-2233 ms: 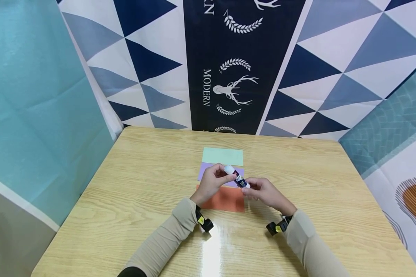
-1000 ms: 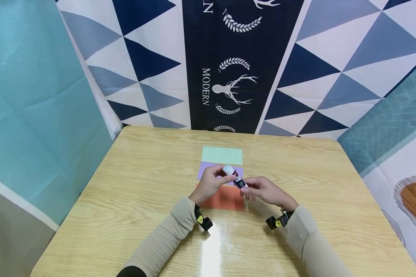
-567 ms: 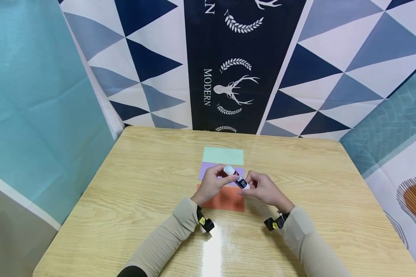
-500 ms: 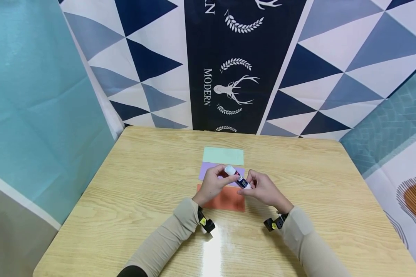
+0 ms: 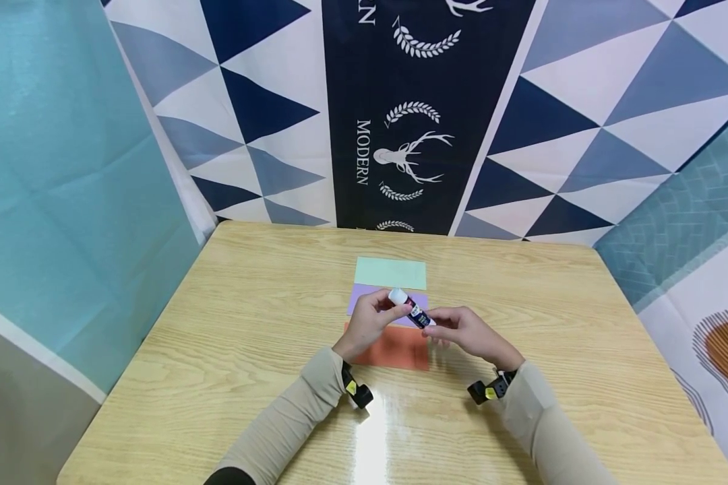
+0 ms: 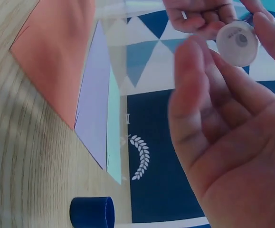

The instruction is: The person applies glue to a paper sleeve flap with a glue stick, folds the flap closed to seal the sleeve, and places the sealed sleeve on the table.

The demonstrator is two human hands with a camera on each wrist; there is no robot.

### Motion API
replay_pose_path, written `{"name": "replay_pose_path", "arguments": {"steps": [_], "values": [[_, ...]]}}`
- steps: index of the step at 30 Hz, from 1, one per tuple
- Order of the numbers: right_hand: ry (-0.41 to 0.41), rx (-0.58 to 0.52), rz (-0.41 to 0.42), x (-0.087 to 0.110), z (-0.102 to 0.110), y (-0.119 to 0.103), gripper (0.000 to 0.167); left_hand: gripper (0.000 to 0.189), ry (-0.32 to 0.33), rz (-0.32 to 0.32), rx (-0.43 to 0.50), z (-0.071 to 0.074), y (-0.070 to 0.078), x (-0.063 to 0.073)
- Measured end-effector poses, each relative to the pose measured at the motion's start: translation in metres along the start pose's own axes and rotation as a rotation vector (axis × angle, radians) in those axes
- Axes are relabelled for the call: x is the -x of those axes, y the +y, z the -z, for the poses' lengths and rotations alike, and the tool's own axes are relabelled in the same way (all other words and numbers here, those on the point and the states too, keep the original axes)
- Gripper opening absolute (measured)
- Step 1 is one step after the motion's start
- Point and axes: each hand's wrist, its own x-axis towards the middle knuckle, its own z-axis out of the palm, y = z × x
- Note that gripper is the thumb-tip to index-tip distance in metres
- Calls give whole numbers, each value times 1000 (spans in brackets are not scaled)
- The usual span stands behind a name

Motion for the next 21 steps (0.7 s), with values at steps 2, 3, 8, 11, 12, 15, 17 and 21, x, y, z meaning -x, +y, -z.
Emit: {"name": "replay_pose_path", "arguments": {"steps": [2,3,8,11,12,15,17,21], "values": [[-46,-16,6,1,1,0,35,20,-9,-1,7,0,0,0],[-60,-23,10,1,1,0,35,20,-12,0,11,0,-1,0],[5,-41,-22,1,-1,1,33,19,-26,11,15,0,-2,0],[96,-29,-59,0,-5,2,29,17,-30,14,21,-1,-1,0],[122,-25,-65,0,-6,1,28,17,-30,15,25,-1,-1,0],[198,4,-73,-2,-10,1,26,18,-29,17,37,-3,-1,1],[232,25,-67,-4,-14,1,27,17,-26,16,25,-4,0,1],[259,38,-37,-5,-19,1,28,16,-22,3,-6,-4,1,0]]}}
